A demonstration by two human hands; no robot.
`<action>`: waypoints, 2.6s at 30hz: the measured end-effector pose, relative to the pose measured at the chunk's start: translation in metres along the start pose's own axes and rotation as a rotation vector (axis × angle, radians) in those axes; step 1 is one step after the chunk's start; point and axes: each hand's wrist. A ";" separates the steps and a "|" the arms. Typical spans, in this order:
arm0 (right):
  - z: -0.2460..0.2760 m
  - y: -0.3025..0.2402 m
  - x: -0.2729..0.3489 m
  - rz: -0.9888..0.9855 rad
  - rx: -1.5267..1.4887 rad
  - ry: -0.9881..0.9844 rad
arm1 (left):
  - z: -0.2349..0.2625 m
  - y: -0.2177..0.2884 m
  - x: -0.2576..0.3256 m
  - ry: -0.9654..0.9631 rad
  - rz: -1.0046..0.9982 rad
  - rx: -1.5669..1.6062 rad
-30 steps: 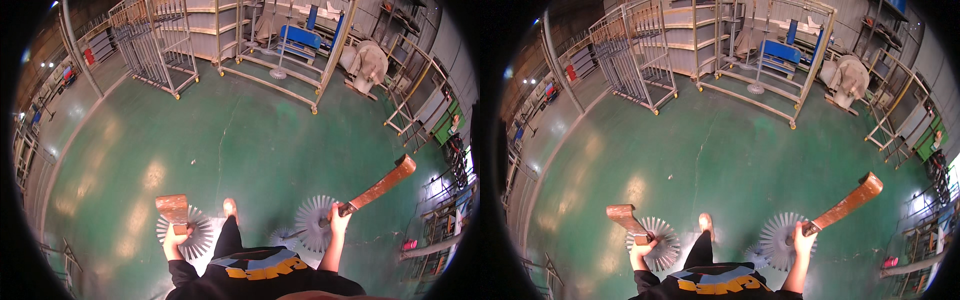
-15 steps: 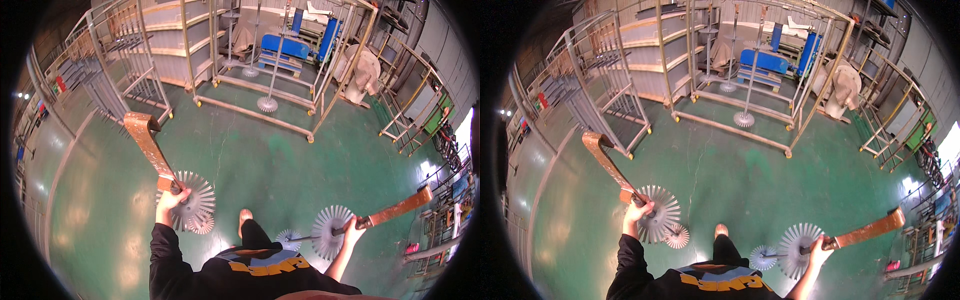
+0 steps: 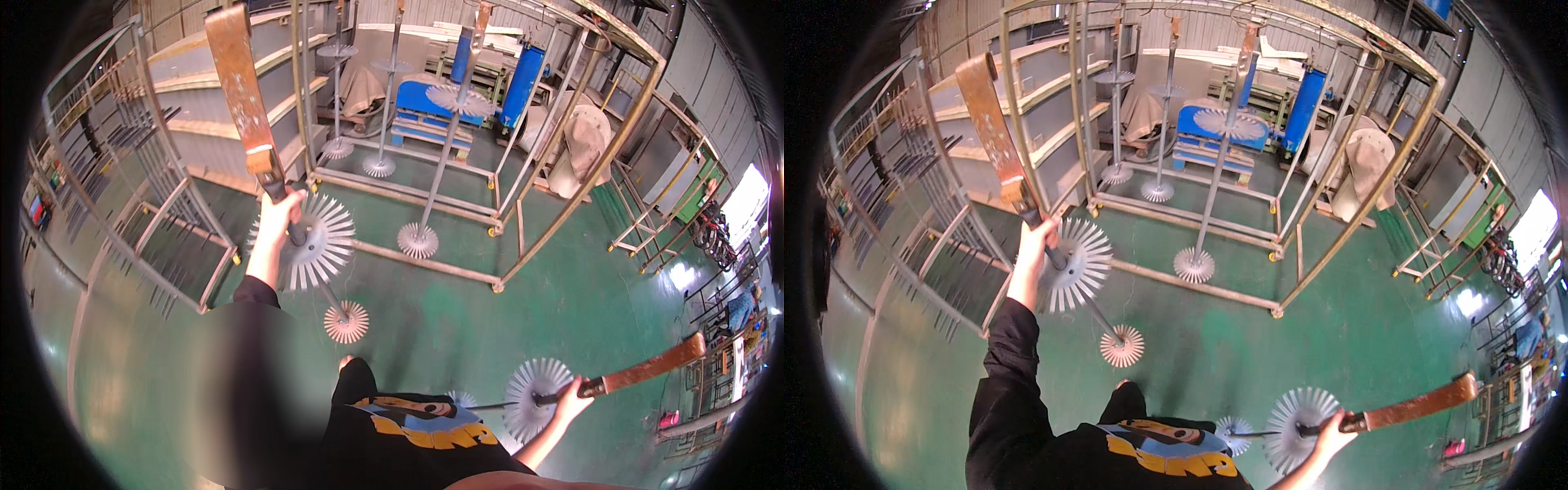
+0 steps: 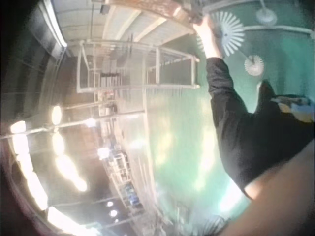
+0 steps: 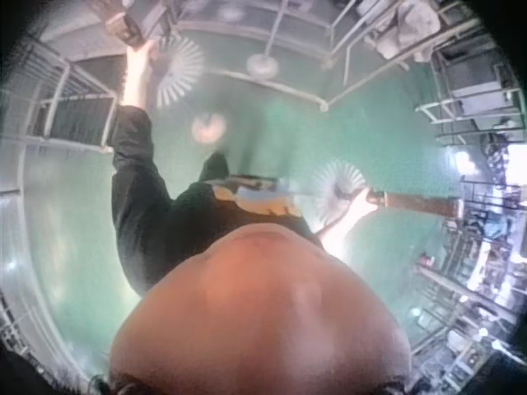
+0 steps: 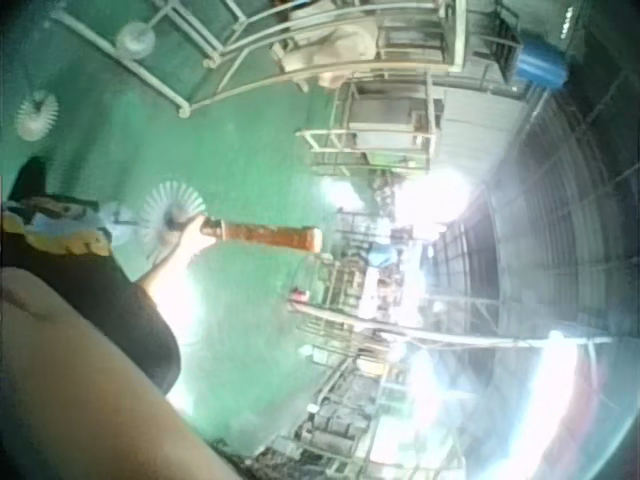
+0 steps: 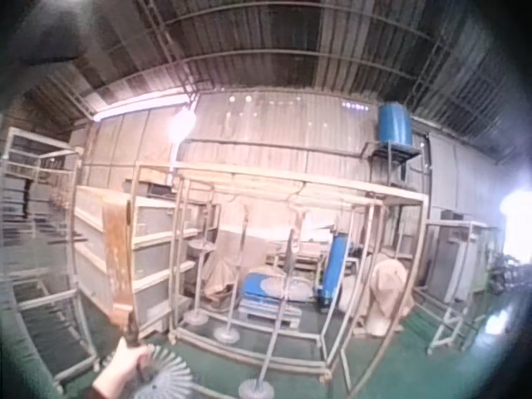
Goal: The person sorts small black plastic parts on a table with others, placing them into a red basket. They then walk through the factory floor carrying two floor brushes and place them on a metal rack.
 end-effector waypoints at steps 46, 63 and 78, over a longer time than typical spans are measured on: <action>-0.125 -0.085 0.057 0.243 0.512 0.463 | -0.223 -0.123 -0.360 -0.888 0.444 0.124; -0.271 -0.039 -0.088 -0.006 0.350 -0.163 | -0.206 -0.123 -0.349 -0.282 0.054 -0.315; -0.505 -0.038 -0.180 0.133 0.037 -0.662 | -0.084 -0.126 -0.214 0.405 -0.526 -0.700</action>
Point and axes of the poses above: each hand's wrist, its own x-axis away from the middle knuckle, its own z-axis out of the back of the hand, y = z × x, and after that the axes turned 13 degrees about y, right-handed
